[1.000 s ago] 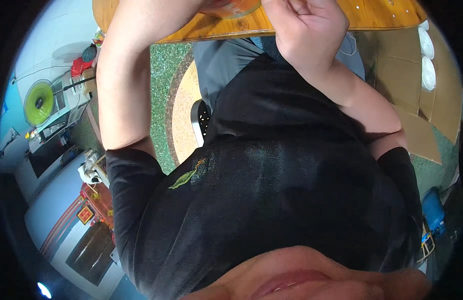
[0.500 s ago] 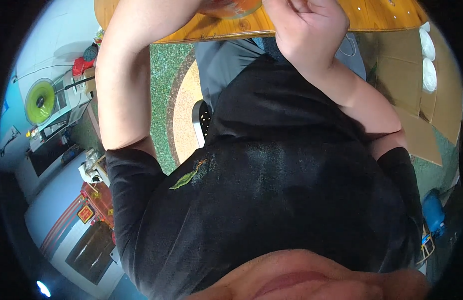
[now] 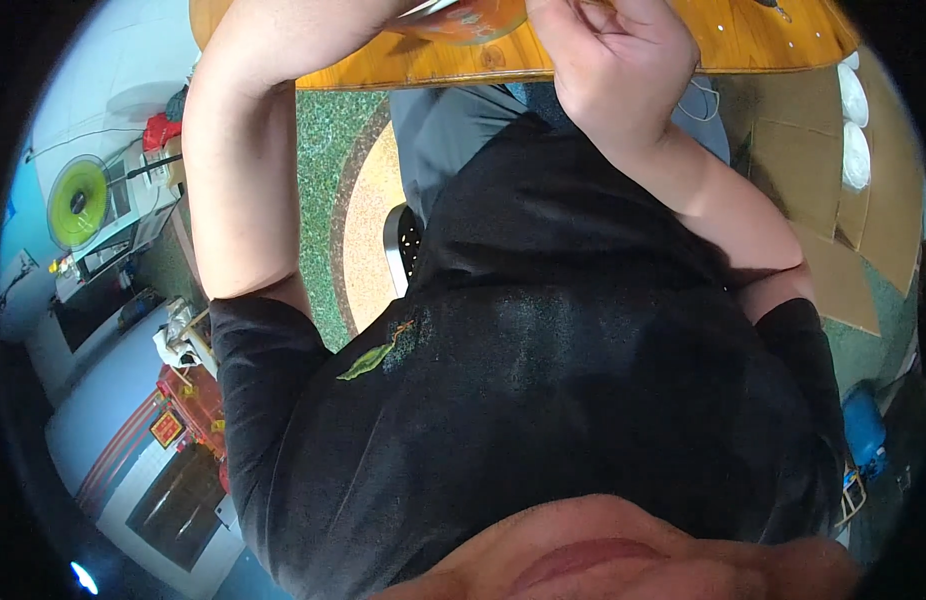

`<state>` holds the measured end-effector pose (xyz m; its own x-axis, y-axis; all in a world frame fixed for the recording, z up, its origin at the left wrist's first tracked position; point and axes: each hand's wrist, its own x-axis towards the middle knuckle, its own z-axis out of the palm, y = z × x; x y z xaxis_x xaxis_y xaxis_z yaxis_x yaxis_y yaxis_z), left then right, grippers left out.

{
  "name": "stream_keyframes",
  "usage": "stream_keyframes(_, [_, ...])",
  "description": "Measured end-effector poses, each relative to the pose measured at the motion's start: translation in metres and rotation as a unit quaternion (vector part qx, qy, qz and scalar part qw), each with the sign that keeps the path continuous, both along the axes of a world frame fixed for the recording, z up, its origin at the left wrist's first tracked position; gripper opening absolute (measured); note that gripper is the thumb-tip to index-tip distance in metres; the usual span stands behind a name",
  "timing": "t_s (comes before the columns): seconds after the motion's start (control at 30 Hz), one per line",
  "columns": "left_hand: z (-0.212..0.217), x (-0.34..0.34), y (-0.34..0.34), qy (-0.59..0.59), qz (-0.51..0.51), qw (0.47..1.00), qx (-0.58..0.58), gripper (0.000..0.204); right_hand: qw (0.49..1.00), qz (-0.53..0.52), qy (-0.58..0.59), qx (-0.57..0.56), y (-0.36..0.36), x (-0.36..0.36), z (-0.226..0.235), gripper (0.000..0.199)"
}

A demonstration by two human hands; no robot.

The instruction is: Assembling paper bowl packaging by threading string through circular paper components using a thin tool.

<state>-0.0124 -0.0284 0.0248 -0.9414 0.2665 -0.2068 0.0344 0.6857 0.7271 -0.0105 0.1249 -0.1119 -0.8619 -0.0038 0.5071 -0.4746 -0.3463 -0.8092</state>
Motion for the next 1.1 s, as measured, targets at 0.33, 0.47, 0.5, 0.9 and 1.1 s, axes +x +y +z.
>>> stream_keyframes(0.33, [-0.006, 0.003, 0.002, 0.102, 0.054, 0.993, 0.015, 0.018, 0.999, 0.011, -0.02, -0.027, 0.003, -0.004, -0.006, 0.01])
stream_keyframes(0.47, [-0.003, 0.02, 0.006, 0.308, -0.009, 0.946, -0.099, 0.03, 0.994, 0.035, -0.099, 0.014, 0.02, 0.0, 0.005, 0.005])
stream_keyframes(0.5, [-0.001, 0.023, 0.006, 0.34, -0.018, 0.928, -0.15, 0.031, 0.994, 0.036, -0.099, 0.014, 0.021, 0.002, 0.008, 0.005])
stream_keyframes(0.9, [-0.004, 0.027, 0.017, 0.439, -0.147, 0.837, -0.292, 0.025, 0.974, 0.148, -0.162, -0.053, 0.031, 0.011, 0.021, 0.011])
stream_keyframes(1.1, [0.0, 0.032, 0.025, 0.464, -0.177, 0.805, -0.323, 0.02, 0.941, 0.188, 0.08, -0.268, 0.005, -0.01, -0.012, 0.013])
